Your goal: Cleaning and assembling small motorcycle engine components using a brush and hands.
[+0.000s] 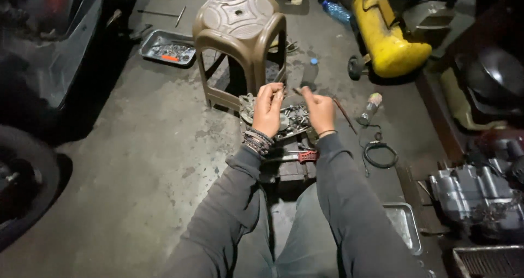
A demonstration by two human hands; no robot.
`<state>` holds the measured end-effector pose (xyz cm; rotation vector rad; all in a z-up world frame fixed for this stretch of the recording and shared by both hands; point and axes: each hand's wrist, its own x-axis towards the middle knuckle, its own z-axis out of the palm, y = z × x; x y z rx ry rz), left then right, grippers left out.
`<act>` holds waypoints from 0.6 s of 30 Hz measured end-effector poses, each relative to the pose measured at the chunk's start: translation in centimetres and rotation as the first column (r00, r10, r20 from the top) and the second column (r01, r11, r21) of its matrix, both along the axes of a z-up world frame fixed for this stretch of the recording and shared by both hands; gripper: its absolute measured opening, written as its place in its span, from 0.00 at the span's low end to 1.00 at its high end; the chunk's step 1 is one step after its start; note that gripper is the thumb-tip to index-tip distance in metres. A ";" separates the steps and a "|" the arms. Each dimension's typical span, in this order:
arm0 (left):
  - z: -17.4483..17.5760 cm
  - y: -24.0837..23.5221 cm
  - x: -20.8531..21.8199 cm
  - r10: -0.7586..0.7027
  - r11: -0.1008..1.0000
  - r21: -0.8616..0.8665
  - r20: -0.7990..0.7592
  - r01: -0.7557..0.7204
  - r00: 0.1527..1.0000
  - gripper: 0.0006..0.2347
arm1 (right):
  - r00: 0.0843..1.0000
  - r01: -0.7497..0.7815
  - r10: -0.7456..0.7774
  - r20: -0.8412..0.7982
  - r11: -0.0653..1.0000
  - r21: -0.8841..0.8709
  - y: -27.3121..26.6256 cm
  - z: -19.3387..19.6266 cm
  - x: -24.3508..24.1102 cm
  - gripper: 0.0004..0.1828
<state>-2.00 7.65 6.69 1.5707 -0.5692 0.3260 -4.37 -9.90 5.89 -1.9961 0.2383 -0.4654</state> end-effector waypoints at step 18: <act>-2.3 -1.1 1.0 0.051 0.998 0.044 0.015 -0.052 0.999 0.04 | 0.984 -0.009 0.003 0.177 0.999 0.031 -0.1 -0.3 -0.1 0.34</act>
